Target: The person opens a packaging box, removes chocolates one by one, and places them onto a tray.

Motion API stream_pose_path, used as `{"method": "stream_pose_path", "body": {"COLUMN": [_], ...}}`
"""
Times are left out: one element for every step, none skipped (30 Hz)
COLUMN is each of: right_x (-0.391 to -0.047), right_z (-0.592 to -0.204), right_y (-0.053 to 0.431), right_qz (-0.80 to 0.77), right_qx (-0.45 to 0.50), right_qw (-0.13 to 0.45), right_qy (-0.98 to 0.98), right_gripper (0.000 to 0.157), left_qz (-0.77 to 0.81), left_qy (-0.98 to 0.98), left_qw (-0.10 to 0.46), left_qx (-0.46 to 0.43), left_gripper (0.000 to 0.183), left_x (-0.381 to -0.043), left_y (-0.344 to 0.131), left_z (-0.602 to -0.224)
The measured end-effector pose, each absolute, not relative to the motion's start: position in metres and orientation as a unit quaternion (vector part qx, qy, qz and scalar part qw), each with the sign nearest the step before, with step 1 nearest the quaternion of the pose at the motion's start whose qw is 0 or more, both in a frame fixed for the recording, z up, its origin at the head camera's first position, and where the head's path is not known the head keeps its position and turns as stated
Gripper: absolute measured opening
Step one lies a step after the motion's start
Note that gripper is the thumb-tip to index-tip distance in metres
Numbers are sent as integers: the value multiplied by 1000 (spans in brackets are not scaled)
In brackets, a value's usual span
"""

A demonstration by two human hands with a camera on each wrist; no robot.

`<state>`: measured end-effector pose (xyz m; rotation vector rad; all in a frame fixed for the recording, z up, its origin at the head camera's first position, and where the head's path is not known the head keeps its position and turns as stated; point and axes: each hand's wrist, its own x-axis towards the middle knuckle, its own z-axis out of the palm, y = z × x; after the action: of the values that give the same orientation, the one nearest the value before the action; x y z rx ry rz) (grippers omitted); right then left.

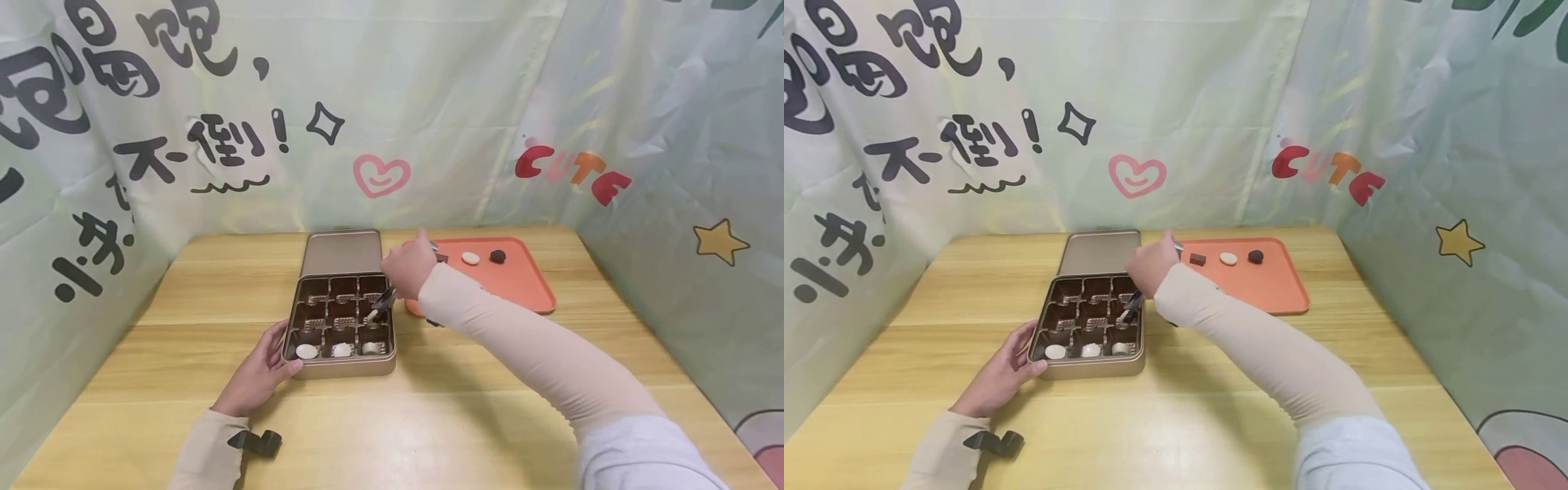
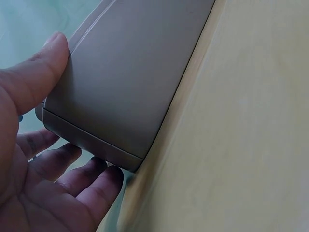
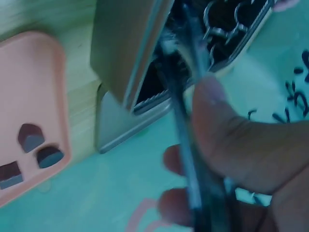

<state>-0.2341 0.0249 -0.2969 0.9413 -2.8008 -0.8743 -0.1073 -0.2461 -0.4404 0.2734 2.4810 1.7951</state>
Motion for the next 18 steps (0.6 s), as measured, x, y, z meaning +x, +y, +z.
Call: {"method": "stream_pose_path", "body": {"right_x": [-233,-231,-229,-228,-227,-227,-226,-226,-226,-226,-226,-226,-227,-227,-227,-227,-228,-228], "right_z": [-299,-300,-302,-304,-305,-307,-308,-309,-310,-310,-310,-309,-308,-307,-306,-304,-303,-302], "right_y": [21,18,16,14,12,11,10,11,11,12,13,14,16,17,18,18,19,20], "right_qz": [-293,-299,-306,-309,-310,-309,-309,-312,-315,-315,-318,-318,-317,-315,-309,-301,-295,-288], "right_qx": [307,309,312,315,319,322,324,326,329,330,330,331,331,330,330,328,328,327], "right_qw": [31,35,39,44,50,56,61,67,70,72,74,78,82,85,89,93,98,101], "right_qy": [-905,-902,-899,-896,-894,-893,-892,-890,-888,-887,-886,-885,-885,-886,-888,-890,-892,-894], "right_gripper": [20,12,6,6,12,18,19,21,20,19,17,16,15,15,14,15,14,14], "left_qz": [583,585,586,588,589,591,594,596,597,597,596,596,594,593,592,591,590,590], "left_qy": [807,806,805,803,802,801,799,797,797,797,797,798,799,800,801,801,802,802], "left_qw": [33,34,34,35,35,35,35,36,36,37,37,36,37,37,37,36,36,35], "left_qx": [89,88,87,87,86,86,86,86,85,86,86,87,87,86,86,86,86,86], "left_gripper": [84,84,84,84,84,84,83,83,83,83,83,83,84,84,84,84,84,84], "left_x": [-107,-107,-107,-107,-108,-108,-108,-108,-108,-108,-108,-108,-108,-108,-107,-107,-107,-107], "left_y": [-246,-246,-246,-246,-246,-245,-245,-245,-244,-244,-244,-244,-244,-244,-245,-245,-245,-245], "left_z": [-440,-440,-440,-440,-440,-441,-441,-441,-441,-442,-442,-441,-441,-441,-441,-441,-441,-441]}}
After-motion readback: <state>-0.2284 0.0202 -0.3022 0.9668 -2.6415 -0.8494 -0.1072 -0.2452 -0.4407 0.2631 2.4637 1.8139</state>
